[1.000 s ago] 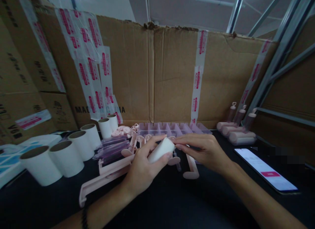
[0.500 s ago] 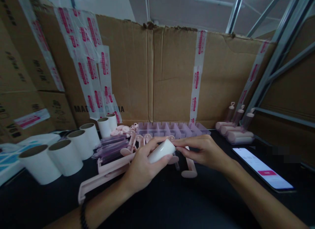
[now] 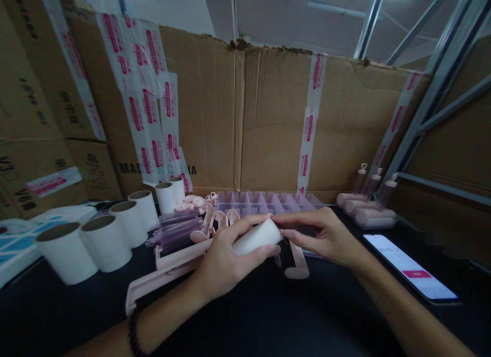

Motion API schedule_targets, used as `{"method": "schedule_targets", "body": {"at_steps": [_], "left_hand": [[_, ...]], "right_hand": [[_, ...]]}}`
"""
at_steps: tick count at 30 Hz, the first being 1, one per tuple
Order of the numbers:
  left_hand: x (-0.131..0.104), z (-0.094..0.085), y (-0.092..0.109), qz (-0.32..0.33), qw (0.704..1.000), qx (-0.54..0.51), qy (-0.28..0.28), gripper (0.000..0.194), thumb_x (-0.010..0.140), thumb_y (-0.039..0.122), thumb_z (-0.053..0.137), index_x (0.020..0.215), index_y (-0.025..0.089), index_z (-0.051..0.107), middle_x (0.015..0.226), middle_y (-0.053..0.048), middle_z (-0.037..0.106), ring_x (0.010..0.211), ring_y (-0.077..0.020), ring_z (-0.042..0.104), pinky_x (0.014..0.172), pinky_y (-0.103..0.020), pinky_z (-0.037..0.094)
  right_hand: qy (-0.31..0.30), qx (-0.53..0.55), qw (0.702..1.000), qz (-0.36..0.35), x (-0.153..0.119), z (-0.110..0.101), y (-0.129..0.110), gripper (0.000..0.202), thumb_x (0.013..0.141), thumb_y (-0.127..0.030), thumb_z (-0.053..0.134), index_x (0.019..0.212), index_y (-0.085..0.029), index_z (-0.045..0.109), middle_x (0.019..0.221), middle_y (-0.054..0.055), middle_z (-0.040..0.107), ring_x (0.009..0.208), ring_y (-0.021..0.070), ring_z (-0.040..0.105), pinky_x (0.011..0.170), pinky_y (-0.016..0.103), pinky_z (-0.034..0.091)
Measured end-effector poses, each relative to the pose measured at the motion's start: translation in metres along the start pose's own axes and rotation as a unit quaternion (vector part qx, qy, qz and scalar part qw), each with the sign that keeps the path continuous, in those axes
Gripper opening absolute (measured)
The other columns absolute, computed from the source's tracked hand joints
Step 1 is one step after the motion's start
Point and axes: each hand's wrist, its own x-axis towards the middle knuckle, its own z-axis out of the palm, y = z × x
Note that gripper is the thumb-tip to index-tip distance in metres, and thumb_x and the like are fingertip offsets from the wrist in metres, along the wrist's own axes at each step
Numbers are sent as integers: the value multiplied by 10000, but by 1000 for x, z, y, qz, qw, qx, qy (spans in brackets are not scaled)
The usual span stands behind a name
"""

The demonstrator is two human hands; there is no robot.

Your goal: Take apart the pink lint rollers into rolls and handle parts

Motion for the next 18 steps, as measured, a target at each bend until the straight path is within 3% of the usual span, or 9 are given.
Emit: {"method": "schedule_targets", "body": {"at_steps": [9,15,18], "left_hand": [[5,-5,0,-15,999,7,-29,577,810,394,771,1333,181,657,1354,-82,676,1202,-263,664,1120,-395,468],[8,-10,-8,17,996,46,-77,572,815,328,769,1352,181,639,1349,-83,675,1181,-259,680,1123,-397,463],[8,-10,-10,31,992,78,-91,585,819,308,764,1370,177,617,1347,-87,670,1173,-263,685,1095,-392,486]], "right_hand": [[-48,71,996,29,0,-2,5,368,899,-233,721,1265,-196,707,1187,62,755,1043,206,743,950,303,599],[-137,113,983,52,-1,-4,6,400,925,-182,670,1323,-222,663,1141,39,757,1026,190,738,963,304,583],[-148,108,981,58,0,-3,5,397,903,-130,663,1292,-208,681,1061,30,761,967,184,739,925,287,585]]}}
